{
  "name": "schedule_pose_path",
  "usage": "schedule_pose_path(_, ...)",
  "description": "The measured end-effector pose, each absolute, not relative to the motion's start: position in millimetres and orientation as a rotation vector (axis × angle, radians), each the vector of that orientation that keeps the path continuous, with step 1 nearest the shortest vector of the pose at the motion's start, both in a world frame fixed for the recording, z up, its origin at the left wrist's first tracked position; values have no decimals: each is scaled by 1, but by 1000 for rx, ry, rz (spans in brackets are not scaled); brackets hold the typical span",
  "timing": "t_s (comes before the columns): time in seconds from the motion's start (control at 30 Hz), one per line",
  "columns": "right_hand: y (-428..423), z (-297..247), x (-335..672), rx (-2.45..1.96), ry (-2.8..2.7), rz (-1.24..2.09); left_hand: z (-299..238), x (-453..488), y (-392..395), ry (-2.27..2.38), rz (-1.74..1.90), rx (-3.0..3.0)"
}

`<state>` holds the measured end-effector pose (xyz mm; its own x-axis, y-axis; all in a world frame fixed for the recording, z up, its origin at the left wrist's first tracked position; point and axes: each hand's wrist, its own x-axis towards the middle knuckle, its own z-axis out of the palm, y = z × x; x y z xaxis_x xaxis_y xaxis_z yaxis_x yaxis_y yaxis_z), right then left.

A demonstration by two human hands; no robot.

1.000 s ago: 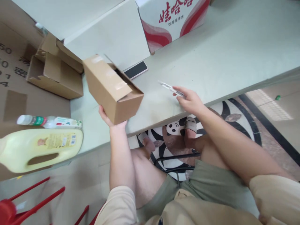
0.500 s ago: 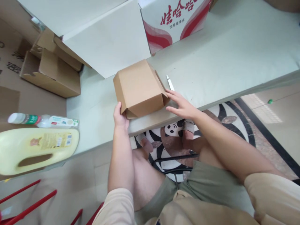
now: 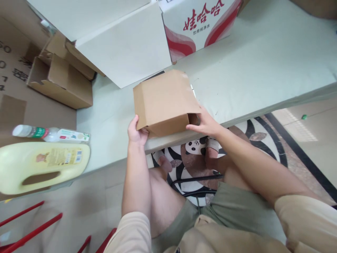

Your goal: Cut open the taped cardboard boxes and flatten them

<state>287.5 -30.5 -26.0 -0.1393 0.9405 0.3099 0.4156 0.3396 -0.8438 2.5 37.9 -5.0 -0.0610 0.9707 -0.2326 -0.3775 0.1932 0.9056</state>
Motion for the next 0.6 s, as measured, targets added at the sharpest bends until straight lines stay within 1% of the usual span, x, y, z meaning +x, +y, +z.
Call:
schedule_pose_path(0.13,-30,-29,282,-1312,-1578,761,-7,9,38,1216,1355,800)
schedule_pose_path(0.2,-29,-30,281,-1433,-1471,680,-9,10,39,1252,1391,857)
schedule_pose_path(0.33,-29,-26,282,-1633,-1221,530,-13,8,43,1262,1349,923)
schedule_pose_path(0.4,-29,-22,285,-1609,-1129,558,-12,7,43,1222,1361,906)
schedule_pose_path(0.53,-30,-15,289,-1400,-1015,673,-11,7,43,1096,1383,844)
schedule_pose_path(0.6,-31,-12,290,-1344,-976,706,-11,6,43,1130,1370,900)
